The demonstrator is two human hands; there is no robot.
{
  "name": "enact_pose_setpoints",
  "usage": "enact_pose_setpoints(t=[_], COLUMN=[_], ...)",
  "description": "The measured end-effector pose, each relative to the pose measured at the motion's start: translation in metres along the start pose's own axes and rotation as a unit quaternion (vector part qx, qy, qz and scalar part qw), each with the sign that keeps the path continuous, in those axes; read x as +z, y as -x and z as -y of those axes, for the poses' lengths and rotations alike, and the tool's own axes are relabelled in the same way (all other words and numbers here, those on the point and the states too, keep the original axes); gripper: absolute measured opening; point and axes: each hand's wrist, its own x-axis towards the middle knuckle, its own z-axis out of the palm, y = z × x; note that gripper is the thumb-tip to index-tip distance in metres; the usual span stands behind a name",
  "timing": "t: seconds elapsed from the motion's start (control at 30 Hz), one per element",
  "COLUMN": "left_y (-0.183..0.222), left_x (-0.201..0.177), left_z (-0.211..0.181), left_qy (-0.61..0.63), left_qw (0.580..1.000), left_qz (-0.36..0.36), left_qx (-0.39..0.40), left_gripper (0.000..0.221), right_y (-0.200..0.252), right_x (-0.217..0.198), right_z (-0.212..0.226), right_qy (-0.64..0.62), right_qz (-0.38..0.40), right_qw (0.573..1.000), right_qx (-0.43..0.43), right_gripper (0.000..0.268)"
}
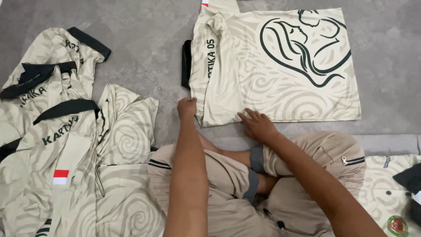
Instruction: Folding a long-sleeved shirt into a neat rectangle while sitting on the floor.
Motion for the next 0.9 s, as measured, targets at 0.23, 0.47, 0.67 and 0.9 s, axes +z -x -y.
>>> enact_pose_setpoints(t=[0.23, 0.47, 0.67, 0.9], left_y=[0.008, 0.013, 0.056, 0.035], left_x=[-0.001, 0.0, -0.041, -0.1], left_z=[-0.011, -0.008, -0.067, -0.116], left_qy=[0.011, 0.007, -0.01, -0.278], left_qw=[1.0, 1.0, 0.998, 0.946], left_qz=[-0.021, 0.001, -0.022, 0.021], left_qx=[-0.003, -0.021, -0.052, 0.164], left_gripper=[0.035, 0.042, 0.054, 0.035], right_y=[0.002, -0.001, -0.003, -0.06], right_x=[-0.007, 0.002, 0.0, -0.073], right_z=[0.004, -0.001, -0.002, -0.006], right_qy=[-0.03, -0.011, -0.024, -0.059], right_qz=[0.013, -0.001, -0.002, -0.06], right_qw=[0.999, 0.997, 0.995, 0.993], right_qx=[0.04, 0.082, 0.094, 0.077], right_gripper=[0.064, 0.046, 0.043, 0.047])
